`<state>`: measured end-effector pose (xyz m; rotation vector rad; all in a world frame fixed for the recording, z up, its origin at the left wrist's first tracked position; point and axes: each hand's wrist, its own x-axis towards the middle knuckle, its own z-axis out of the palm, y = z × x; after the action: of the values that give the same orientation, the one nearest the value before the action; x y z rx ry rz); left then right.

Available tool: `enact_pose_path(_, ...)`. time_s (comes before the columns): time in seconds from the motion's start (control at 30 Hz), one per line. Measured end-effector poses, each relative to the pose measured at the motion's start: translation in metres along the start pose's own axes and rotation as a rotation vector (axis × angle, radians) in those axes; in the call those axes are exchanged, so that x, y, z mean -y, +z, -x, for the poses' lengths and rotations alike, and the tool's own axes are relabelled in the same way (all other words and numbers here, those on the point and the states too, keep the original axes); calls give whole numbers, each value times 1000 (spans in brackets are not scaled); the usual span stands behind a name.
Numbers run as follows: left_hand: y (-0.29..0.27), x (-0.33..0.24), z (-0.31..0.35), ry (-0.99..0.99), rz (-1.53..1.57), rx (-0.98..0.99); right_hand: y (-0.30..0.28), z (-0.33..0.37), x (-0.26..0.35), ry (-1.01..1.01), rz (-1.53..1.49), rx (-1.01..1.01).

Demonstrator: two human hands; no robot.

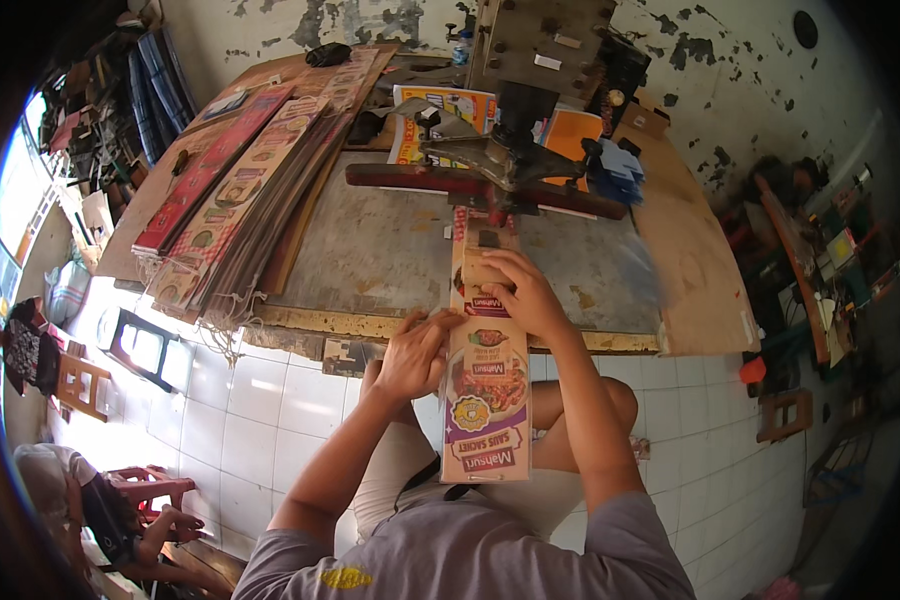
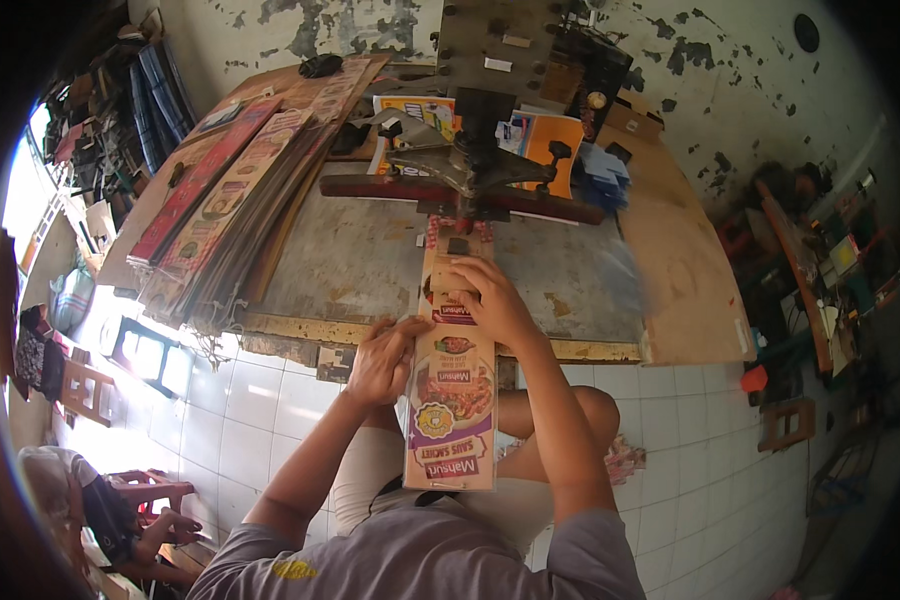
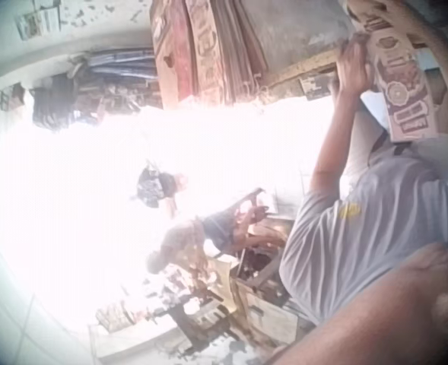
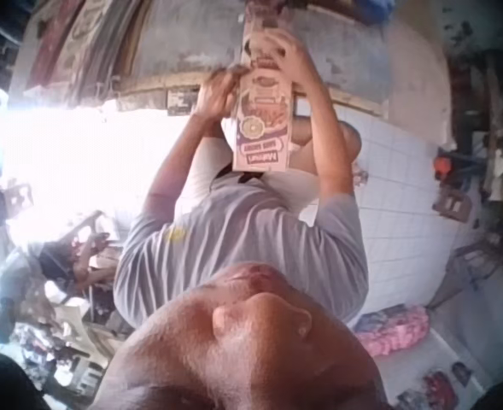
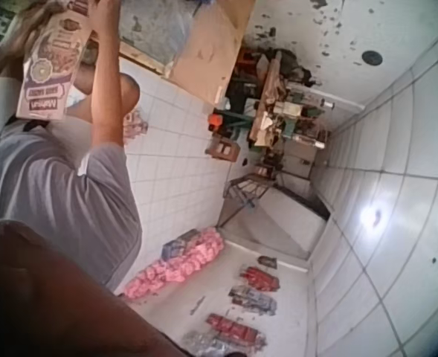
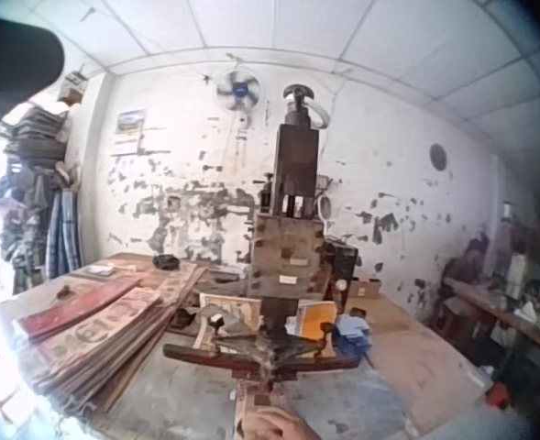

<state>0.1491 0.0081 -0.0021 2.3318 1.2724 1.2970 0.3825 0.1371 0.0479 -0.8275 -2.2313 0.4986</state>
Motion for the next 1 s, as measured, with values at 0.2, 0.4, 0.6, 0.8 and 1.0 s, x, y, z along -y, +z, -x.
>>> enact_pose_path(0.2,-2,-2,1,-40,-14,49,2,-9,-12,9,11,-6)
enact_pose_path(0.4,0,-4,-1,-29,-6,5,4,-5,-14,-9,35,-15)
enact_pose_path(0.6,2,1,0,-28,-12,-4,8,-6,-12,-51,41,-97)
enact_pose_path(0.8,2,-1,0,-52,4,16,7,-4,-12,-101,164,-171)
enact_pose_path(1.0,1,-2,-1,-57,-2,14,8,-4,-15,-73,148,-188)
